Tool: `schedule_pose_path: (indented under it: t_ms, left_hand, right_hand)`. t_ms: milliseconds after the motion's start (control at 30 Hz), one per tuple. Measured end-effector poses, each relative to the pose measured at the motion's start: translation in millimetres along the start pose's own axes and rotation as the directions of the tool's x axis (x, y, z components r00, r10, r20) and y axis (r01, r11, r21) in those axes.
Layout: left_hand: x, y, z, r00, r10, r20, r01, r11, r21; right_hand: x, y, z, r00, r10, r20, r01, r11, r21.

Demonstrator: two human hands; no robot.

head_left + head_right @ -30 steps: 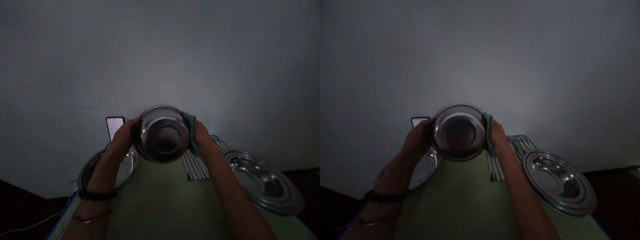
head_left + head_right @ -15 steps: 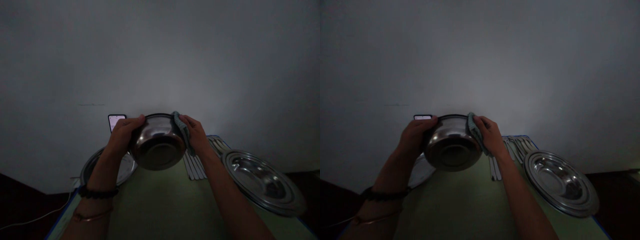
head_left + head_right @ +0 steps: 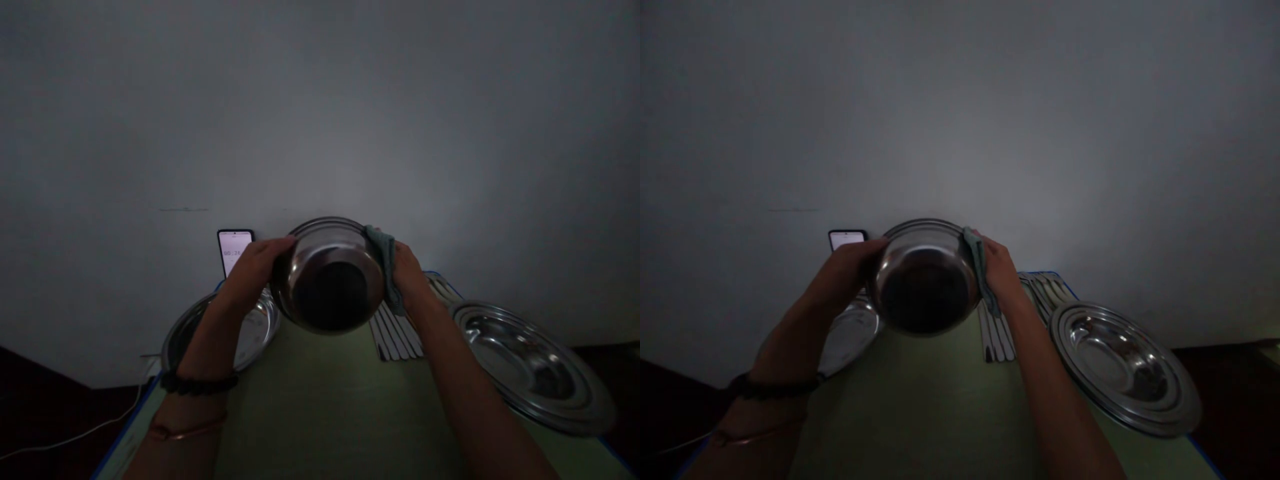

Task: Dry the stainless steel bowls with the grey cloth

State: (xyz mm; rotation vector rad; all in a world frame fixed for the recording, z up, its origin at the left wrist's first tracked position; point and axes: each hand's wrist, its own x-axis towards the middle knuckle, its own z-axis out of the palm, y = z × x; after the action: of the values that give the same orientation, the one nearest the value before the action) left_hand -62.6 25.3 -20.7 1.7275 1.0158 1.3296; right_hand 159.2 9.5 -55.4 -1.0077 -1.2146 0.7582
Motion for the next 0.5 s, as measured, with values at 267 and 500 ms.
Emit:
schedule_pose_path:
  t_ms: [267,500]
  left_hand:
    - [-6,5,-1.5,0.983,-0.044,0.18,0.039,0.999,0.027]
    - [1,-8,-0.7,0.956,-0.255,-0.148,0.194,0.922,-0.335]
  right_hand:
    - [-5,0,6,0.971,-0.033,0.237,0.025,0.999,0.039]
    - [-8,6,24,0.993,0.073,-0.088,-0.06,0.987,0.146]
